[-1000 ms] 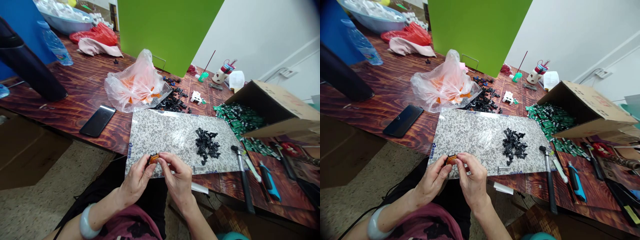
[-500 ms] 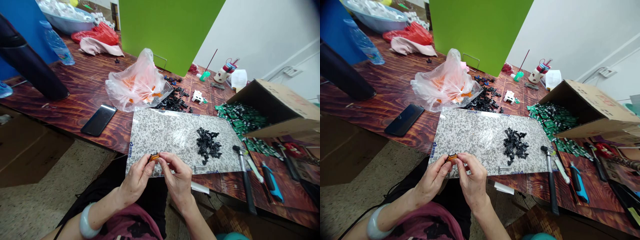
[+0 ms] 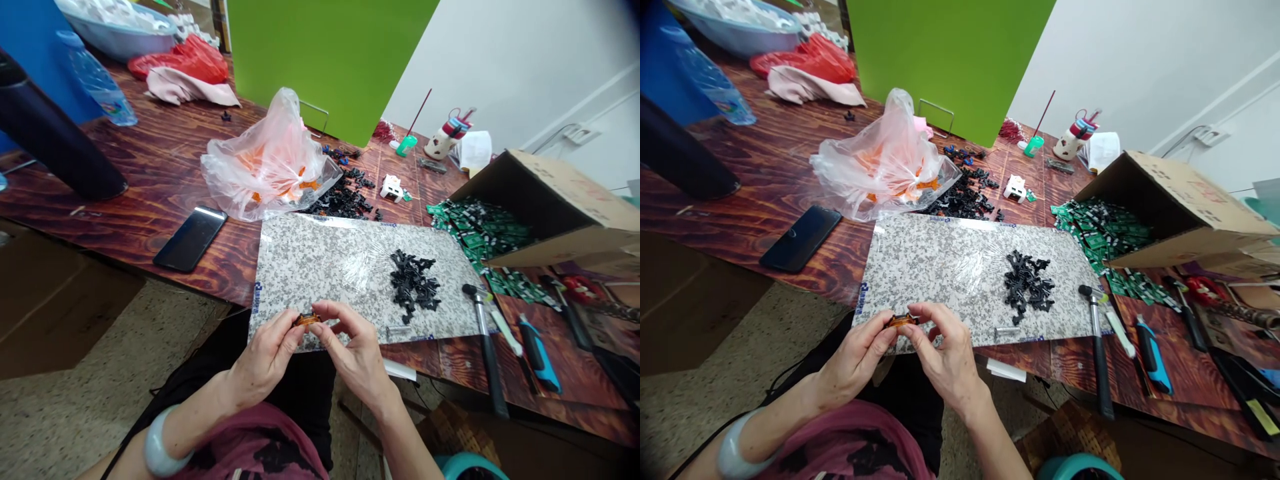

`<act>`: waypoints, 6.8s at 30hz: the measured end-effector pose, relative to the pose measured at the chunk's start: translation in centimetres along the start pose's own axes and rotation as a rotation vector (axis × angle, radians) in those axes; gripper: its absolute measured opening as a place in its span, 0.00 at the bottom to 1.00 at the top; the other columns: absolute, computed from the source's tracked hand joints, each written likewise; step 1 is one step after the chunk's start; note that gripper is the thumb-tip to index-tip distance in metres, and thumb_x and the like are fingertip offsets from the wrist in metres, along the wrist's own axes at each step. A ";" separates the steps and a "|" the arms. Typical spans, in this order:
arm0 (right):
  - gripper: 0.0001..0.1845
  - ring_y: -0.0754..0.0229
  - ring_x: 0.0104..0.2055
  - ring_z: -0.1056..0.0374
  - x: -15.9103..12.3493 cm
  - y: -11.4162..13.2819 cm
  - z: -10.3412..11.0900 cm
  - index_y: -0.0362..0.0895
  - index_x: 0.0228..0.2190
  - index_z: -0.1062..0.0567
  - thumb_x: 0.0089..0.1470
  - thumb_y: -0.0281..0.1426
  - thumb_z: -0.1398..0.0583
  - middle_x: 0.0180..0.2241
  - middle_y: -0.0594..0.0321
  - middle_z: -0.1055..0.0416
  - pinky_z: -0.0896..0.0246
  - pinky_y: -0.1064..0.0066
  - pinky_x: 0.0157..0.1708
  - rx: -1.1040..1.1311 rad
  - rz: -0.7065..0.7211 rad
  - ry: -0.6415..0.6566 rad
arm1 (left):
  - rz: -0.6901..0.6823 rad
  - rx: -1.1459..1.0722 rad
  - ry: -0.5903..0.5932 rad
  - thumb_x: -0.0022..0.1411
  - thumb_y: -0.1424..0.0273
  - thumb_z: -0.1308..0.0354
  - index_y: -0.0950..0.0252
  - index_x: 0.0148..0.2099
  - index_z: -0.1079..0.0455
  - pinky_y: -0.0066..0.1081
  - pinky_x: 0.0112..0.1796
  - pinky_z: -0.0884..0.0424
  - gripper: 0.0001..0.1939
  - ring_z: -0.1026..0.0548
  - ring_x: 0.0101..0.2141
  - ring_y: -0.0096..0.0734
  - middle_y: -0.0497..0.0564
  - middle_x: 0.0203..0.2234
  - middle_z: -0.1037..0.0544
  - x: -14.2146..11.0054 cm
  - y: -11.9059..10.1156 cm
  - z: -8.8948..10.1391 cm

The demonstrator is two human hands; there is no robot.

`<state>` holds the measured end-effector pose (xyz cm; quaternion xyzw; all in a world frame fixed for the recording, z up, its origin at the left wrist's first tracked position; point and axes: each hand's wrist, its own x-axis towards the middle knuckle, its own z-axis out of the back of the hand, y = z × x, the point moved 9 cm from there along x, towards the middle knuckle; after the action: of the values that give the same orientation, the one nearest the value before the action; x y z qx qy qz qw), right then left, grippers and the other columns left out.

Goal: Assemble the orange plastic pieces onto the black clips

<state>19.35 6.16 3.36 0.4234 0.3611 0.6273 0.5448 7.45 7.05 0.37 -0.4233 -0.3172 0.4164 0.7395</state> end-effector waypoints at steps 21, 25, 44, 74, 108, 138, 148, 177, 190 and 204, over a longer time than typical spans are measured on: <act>0.07 0.61 0.33 0.31 -1.1 2.1 0.6 0.47 0.36 0.23 0.54 0.26 0.40 0.31 0.61 0.26 0.36 0.69 0.35 -0.001 0.182 -0.008 | -0.237 0.031 0.212 0.69 0.66 0.63 0.64 0.35 0.35 0.29 0.32 0.36 0.17 0.33 0.29 0.33 0.50 0.25 0.32 0.1 -2.2 -0.5; 0.10 0.61 0.36 0.31 -1.2 1.5 0.7 0.48 0.39 0.24 0.55 0.26 0.40 0.34 0.60 0.28 0.35 0.70 0.35 -0.005 0.197 0.006 | -0.245 0.043 0.222 0.68 0.67 0.60 0.64 0.40 0.32 0.30 0.34 0.35 0.16 0.32 0.31 0.34 0.52 0.27 0.29 0.4 -2.1 -0.5; 0.30 0.50 0.37 0.28 -27.7 -16.3 20.0 0.41 0.38 0.24 0.46 0.53 0.46 0.36 0.53 0.23 0.32 0.62 0.38 -0.589 -0.842 -0.956 | -0.064 -0.096 0.098 0.66 0.67 0.54 0.61 0.49 0.31 0.24 0.37 0.34 0.14 0.27 0.32 0.28 0.49 0.35 0.24 1.1 1.1 -0.8; 0.10 0.60 0.30 0.33 -0.5 -5.5 14.3 0.43 0.30 0.24 0.56 0.34 0.44 0.29 0.59 0.27 0.40 0.70 0.32 -0.820 -0.066 -0.532 | 0.165 -0.324 0.137 0.65 0.60 0.52 0.63 0.42 0.26 0.26 0.31 0.33 0.16 0.28 0.29 0.31 0.49 0.26 0.24 0.8 1.4 -1.2; 0.12 0.58 0.34 0.31 3.1 -8.4 9.0 0.45 0.29 0.25 0.56 0.37 0.45 0.32 0.61 0.25 0.48 0.71 0.30 -0.805 -0.348 -0.279 | 0.514 -0.822 -0.085 0.54 0.57 0.39 0.69 0.39 0.25 0.31 0.30 0.28 0.19 0.21 0.33 0.40 0.56 0.32 0.18 1.6 2.6 -1.6; 0.12 0.59 0.30 0.31 2.4 -4.2 9.2 0.41 0.37 0.26 0.56 0.33 0.46 0.33 0.56 0.25 0.38 0.69 0.32 -0.688 -0.141 -0.387 | 0.548 -1.009 -0.125 0.58 0.58 0.41 0.69 0.39 0.23 0.30 0.33 0.27 0.17 0.20 0.35 0.39 0.55 0.33 0.17 1.0 4.4 -1.1; 0.08 0.64 0.27 0.34 -0.1 3.0 -1.1 0.43 0.36 0.27 0.56 0.24 0.45 0.28 0.61 0.29 0.36 0.74 0.28 -0.292 0.254 -0.113 | 0.468 -1.046 -0.130 0.58 0.59 0.40 0.68 0.39 0.22 0.28 0.35 0.27 0.16 0.21 0.32 0.34 0.52 0.30 0.17 1.3 3.4 -1.0; 0.07 0.67 0.22 0.38 -0.4 2.1 -1.1 0.38 0.31 0.24 0.53 0.23 0.43 0.23 0.61 0.30 0.41 0.75 0.24 -0.262 0.182 -0.148 | 0.336 -0.655 -0.081 0.61 0.63 0.43 0.66 0.38 0.20 0.30 0.44 0.30 0.13 0.23 0.37 0.36 0.49 0.29 0.17 0.8 2.8 -0.2; 0.06 0.66 0.23 0.35 -0.7 1.4 -1.2 0.40 0.31 0.25 0.53 0.25 0.43 0.24 0.62 0.29 0.38 0.75 0.26 -0.237 0.115 -0.159 | 0.281 -0.493 -0.132 0.61 0.66 0.46 0.67 0.29 0.22 0.28 0.40 0.30 0.14 0.23 0.33 0.34 0.49 0.26 0.19 0.9 2.5 0.3; 0.03 0.66 0.22 0.31 -0.4 -0.2 -0.8 0.44 0.34 0.32 0.54 0.28 0.42 0.23 0.66 0.28 0.36 0.78 0.23 -0.115 -0.090 -0.116 | 0.189 -0.180 -0.200 0.62 0.67 0.49 0.68 0.30 0.26 0.23 0.25 0.38 0.14 0.34 0.21 0.25 0.44 0.17 0.32 1.1 1.5 1.3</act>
<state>18.67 5.84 2.80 0.4107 0.3110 0.5962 0.6158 6.35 8.96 -0.20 -0.4720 -0.3840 0.4941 0.6209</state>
